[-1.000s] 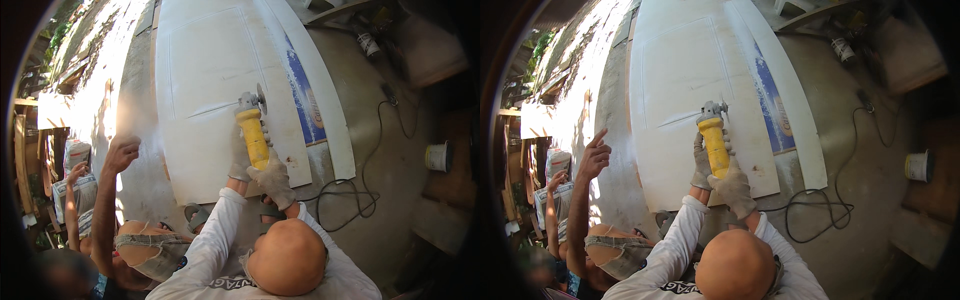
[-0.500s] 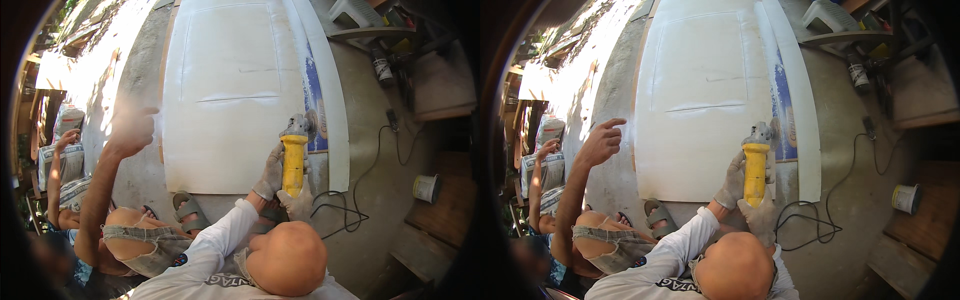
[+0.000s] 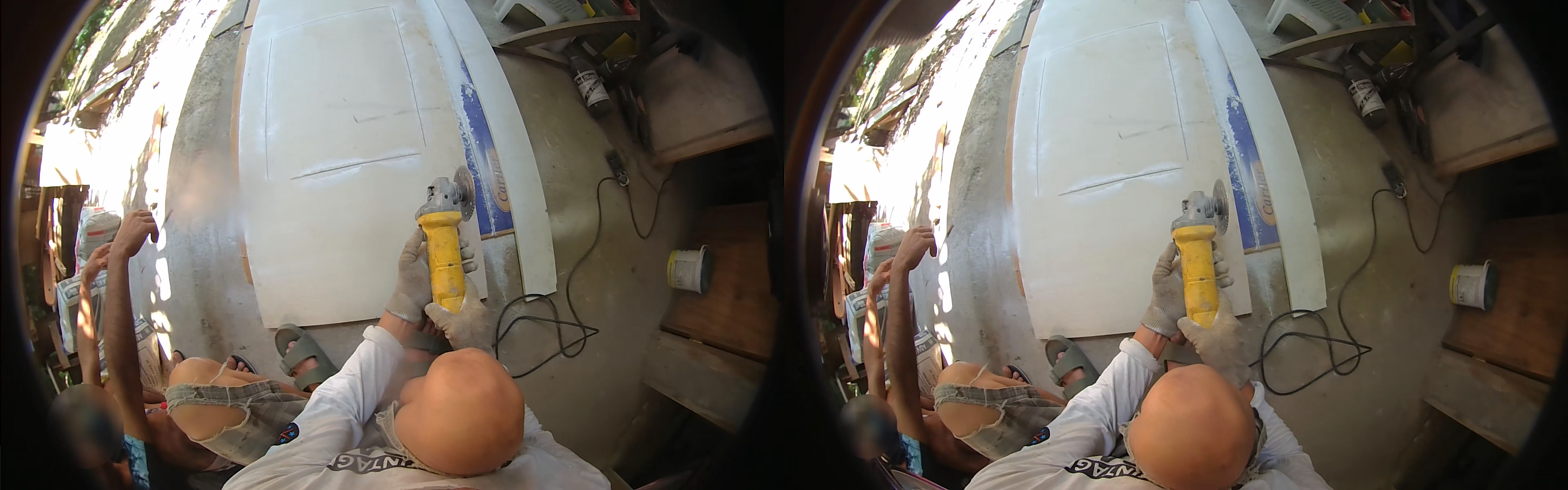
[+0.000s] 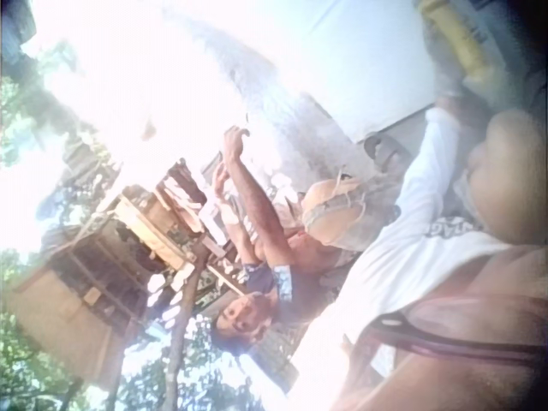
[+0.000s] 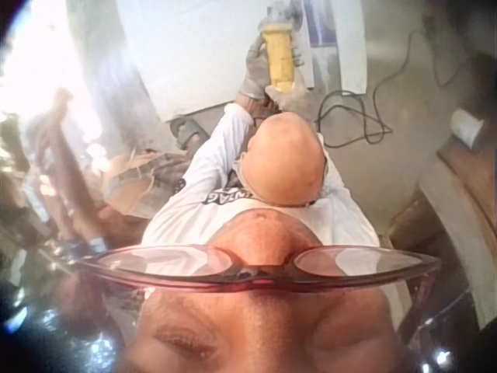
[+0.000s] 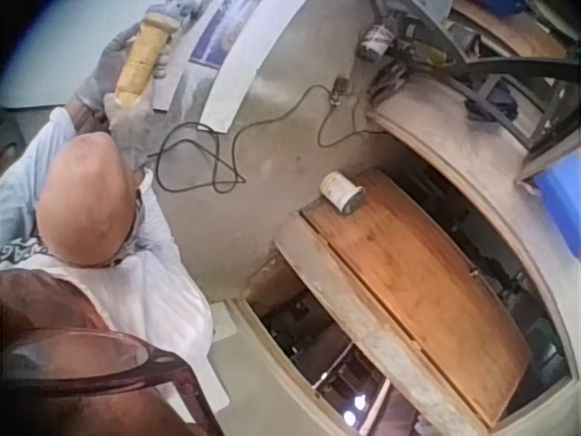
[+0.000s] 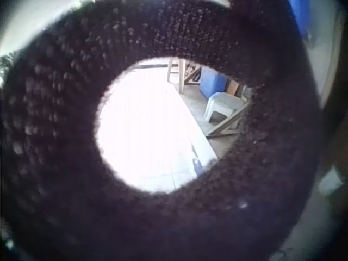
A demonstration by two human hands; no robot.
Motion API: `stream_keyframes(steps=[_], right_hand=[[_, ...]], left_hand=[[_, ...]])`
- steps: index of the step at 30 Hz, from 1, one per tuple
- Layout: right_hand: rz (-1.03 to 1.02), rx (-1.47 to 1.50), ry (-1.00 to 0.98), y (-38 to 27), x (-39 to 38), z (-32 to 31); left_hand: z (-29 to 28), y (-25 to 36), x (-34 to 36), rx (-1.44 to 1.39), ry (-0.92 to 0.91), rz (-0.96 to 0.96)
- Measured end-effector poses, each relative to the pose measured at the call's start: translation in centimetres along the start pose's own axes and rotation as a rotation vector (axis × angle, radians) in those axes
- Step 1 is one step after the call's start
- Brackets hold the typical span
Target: The person uses a yellow angle grinder to cut along marked lines on a large white tile laid on the floor. The person holds the tile steady with one hand while guiding the grinder with the other, creating a visible cut line.
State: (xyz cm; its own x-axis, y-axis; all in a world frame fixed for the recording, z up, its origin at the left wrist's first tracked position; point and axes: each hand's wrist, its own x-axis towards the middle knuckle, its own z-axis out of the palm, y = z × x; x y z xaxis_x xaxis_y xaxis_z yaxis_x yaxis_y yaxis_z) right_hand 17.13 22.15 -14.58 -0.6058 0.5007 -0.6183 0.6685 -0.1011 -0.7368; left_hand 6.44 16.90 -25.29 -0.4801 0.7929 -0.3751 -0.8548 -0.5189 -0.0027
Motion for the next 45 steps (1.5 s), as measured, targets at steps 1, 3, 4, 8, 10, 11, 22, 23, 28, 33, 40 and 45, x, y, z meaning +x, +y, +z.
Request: stream_keyframes(steps=[1, 3, 4, 8, 10, 11, 22, 23, 28, 33, 40, 45], right_hand=[[0.004, 0.002, -0.001, 0.0, 0.0, 0.1], [0.009, 0.004, -0.004, 0.4, 0.1, 0.3], [0.01, 0.007, -0.005, 0.7, 0.1, 0.4], [0.024, -0.245, 0.125, 1.6, 0.4, 1.3], [0.026, -0.26, 0.148, 1.9, 0.6, 1.8], [0.06, -0.273, 0.165, 2.0, 0.7, 1.9], [0.042, -0.141, 0.13, 3.7, 0.2, 0.9], [0.097, -0.134, 0.131, 3.3, 0.2, 0.7], [0.036, -0.142, 0.076, 0.1, -0.2, 0.5], [-0.187, -0.116, 0.123, -2.7, 3.5, 2.1], [-0.425, -0.011, 0.104, -4.9, 9.4, 3.9], [-0.404, -0.001, 0.138, -5.2, 11.0, 5.1]], left_hand=[[0.0, 0.1, 0.0, -0.015, -0.02, 0.011], [-0.2, 0.1, 0.1, 0.015, -0.015, -0.009], [-0.5, 0.2, 0.2, 0.006, -0.046, -0.015], [-2.0, 0.3, 0.8, 0.002, -0.035, -0.071], [-2.4, 0.1, 1.0, -0.001, -0.05, -0.09], [-2.6, -0.1, 1.0, -0.006, -0.032, -0.083], [-2.1, -1.6, 1.0, 0.066, 0.153, -0.128], [-2.0, -1.5, 1.2, 0.057, 0.149, -0.139], [-1.0, -0.4, 1.8, 0.044, 0.132, -0.128], [0.2, 4.4, 4.7, 0.137, 0.016, -0.053], [2.5, 12.2, 7.6, 0.446, 0.102, 0.04], [2.5, 13.1, 7.7, 0.739, 0.149, 0.131]])
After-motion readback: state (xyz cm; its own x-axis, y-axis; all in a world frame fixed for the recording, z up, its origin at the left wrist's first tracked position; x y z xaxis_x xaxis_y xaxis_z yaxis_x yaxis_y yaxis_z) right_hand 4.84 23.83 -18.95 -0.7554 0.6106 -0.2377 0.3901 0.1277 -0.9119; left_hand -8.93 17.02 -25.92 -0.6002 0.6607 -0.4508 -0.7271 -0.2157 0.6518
